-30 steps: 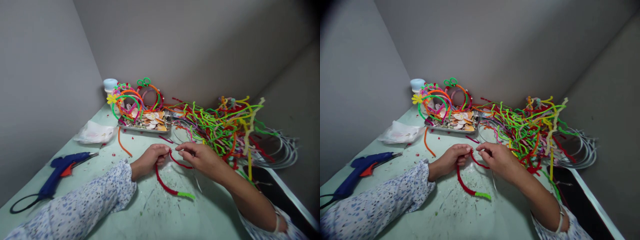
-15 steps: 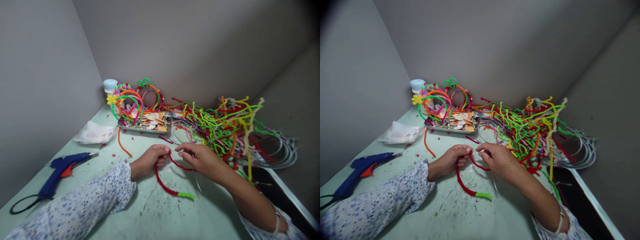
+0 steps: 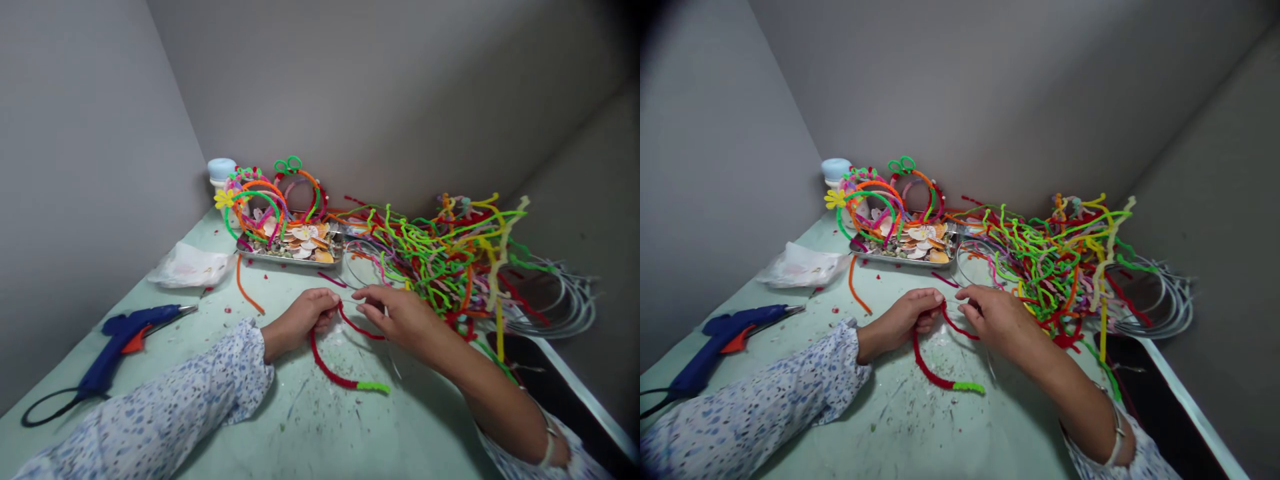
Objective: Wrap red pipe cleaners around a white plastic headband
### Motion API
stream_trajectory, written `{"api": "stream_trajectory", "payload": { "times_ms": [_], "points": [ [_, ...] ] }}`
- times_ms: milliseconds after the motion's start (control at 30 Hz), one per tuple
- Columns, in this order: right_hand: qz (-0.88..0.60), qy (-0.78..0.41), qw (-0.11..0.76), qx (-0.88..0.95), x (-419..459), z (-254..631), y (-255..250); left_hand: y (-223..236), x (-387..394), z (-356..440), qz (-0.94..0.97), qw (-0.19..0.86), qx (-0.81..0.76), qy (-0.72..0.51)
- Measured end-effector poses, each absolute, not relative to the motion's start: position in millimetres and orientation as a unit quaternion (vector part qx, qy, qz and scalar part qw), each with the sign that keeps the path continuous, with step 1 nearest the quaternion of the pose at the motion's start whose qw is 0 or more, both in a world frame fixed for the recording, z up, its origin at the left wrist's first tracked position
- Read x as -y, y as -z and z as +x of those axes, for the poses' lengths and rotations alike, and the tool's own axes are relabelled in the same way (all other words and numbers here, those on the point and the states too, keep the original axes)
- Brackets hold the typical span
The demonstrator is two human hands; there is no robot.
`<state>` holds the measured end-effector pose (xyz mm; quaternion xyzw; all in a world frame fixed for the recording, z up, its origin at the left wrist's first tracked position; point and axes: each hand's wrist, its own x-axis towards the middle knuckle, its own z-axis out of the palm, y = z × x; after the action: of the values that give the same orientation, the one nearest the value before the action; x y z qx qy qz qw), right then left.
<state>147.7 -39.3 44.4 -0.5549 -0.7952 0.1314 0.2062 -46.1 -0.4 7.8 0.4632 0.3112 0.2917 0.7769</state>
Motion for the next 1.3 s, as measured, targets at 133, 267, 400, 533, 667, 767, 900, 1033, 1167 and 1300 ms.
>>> {"api": "stream_trajectory", "payload": {
  "times_ms": [133,267,400,533,667,767,900,1033,1167,1300],
  "points": [
    [-0.511,-0.046,0.196,0.836,40.6,144.9,-44.0,-7.6,1.1,-46.5,0.467,0.771,-0.313,-0.299],
    [-0.472,0.015,0.183,0.862,41.0,138.3,-43.1,-7.1,0.9,-46.5,0.464,0.773,-0.313,-0.300],
    [-0.465,0.047,0.194,0.863,39.1,135.2,-36.0,-5.1,-0.5,-46.4,0.445,0.786,-0.303,-0.305],
    [-0.461,0.059,0.198,0.863,35.8,136.2,-27.9,-4.5,-0.8,-46.0,0.420,0.800,-0.295,-0.313],
    [-0.458,0.082,0.200,0.862,34.1,135.0,-22.5,-5.2,0.1,-45.7,0.413,0.800,-0.295,-0.320],
    [-0.454,0.103,0.206,0.861,35.1,132.1,-19.9,-4.5,0.7,-46.2,0.418,0.801,-0.288,-0.317],
    [-0.460,0.110,0.209,0.856,37.7,128.3,-18.3,-3.2,0.9,-47.1,0.430,0.796,-0.286,-0.317],
    [-0.463,0.120,0.201,0.855,38.6,127.0,-17.2,-4.5,1.1,-47.2,0.433,0.796,-0.285,-0.313],
    [-0.458,0.125,0.203,0.856,38.1,127.5,-15.5,-6.6,1.7,-46.6,0.431,0.795,-0.296,-0.306],
    [-0.456,0.137,0.198,0.857,37.3,127.7,-13.5,-6.5,1.9,-46.3,0.435,0.794,-0.295,-0.306]
  ]
}}
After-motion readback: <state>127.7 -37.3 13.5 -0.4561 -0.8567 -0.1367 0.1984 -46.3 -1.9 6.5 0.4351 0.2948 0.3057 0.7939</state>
